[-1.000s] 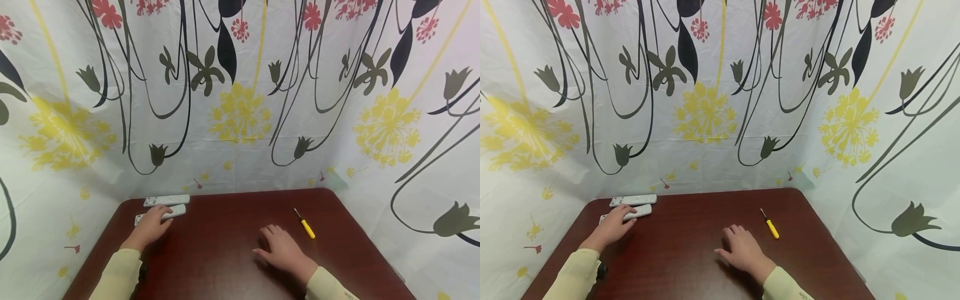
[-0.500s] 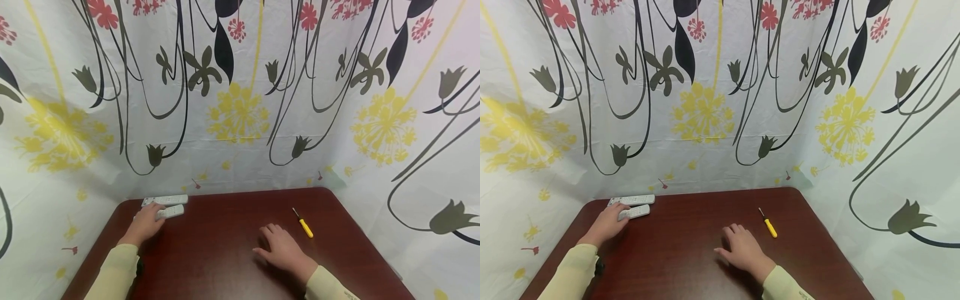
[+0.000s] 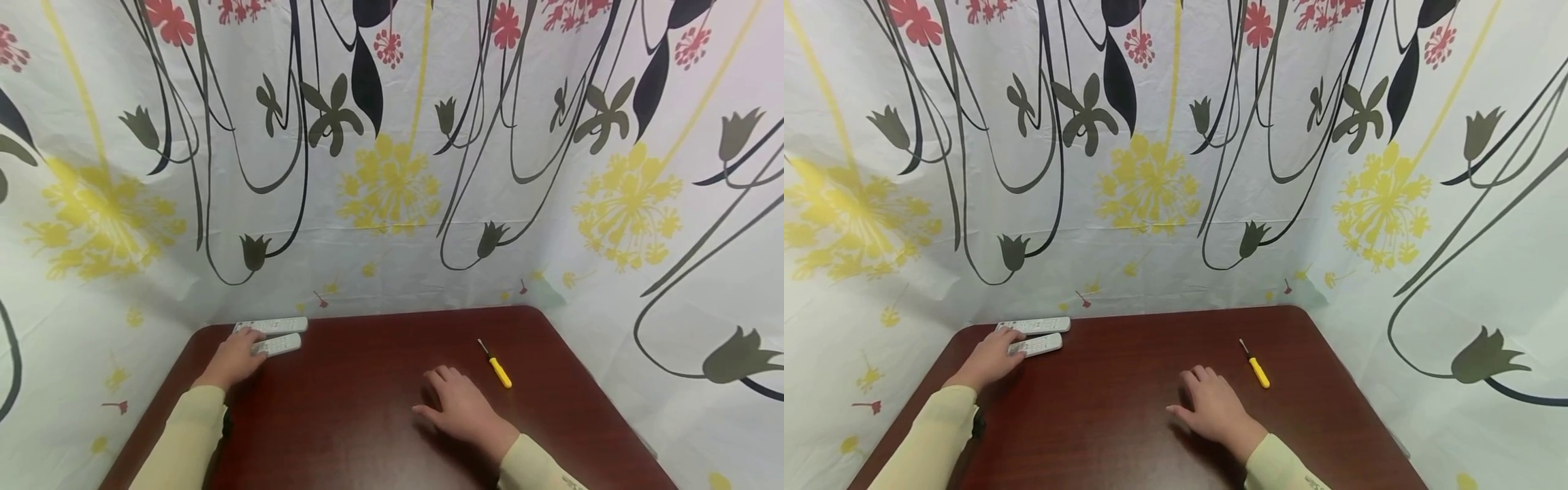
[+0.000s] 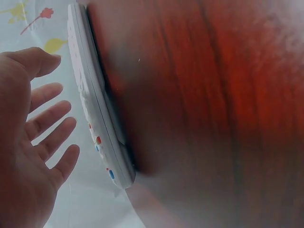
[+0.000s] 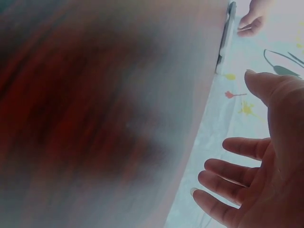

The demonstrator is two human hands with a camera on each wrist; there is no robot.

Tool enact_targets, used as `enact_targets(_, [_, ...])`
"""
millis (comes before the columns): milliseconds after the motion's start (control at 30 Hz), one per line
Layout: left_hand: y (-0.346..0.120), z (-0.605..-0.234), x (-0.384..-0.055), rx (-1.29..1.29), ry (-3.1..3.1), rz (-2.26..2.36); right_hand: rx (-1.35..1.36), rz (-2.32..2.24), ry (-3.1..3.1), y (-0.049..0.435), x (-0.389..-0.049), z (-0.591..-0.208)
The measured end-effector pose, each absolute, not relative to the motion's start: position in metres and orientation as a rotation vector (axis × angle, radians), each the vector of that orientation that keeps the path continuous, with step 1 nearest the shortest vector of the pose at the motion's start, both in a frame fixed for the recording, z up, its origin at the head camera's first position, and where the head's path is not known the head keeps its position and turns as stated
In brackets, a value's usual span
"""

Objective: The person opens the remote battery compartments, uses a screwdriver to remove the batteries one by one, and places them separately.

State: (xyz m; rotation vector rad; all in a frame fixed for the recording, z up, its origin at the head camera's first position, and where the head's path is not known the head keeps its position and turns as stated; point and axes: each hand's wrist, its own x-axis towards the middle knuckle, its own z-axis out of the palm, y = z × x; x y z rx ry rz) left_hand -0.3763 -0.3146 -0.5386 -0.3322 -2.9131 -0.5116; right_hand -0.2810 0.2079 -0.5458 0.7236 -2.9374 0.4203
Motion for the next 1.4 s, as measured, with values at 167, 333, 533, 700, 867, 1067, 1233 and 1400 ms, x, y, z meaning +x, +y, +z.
enact_targets(167, [-0.315,-0.537,-0.382,-0.344,-2.939,-0.516,0.726,0.419,-2.934,0.208,-0.279,-0.546])
enact_targets(333, [-0.317,-0.536,-0.385,-0.344,-2.961,-0.491,0.726,0.422,-2.938,0.209,-0.278,-0.546])
enact_targets(533, [-0.319,-0.537,-0.385,-0.322,-2.989,-0.465,0.738,0.418,-2.927,0.210,-0.278,-0.546])
enact_targets(700, [-0.320,-0.541,-0.383,-0.314,-3.025,-0.481,0.747,0.419,-2.934,0.212,-0.278,-0.547])
enact_targets(867, [-0.320,-0.541,-0.384,-0.298,-3.030,-0.477,0.762,0.402,-2.917,0.213,-0.278,-0.547])
enact_targets(1067, [-0.322,-0.541,-0.389,-0.297,-3.042,-0.459,0.753,0.399,-2.923,0.213,-0.277,-0.544])
enact_targets(1233, [-0.325,-0.543,-0.393,-0.302,-3.044,-0.465,0.743,0.388,-2.927,0.213,-0.277,-0.542])
enact_targets(1400, [-0.327,-0.546,-0.395,-0.295,-3.065,-0.435,0.746,0.356,-2.935,0.214,-0.275,-0.542])
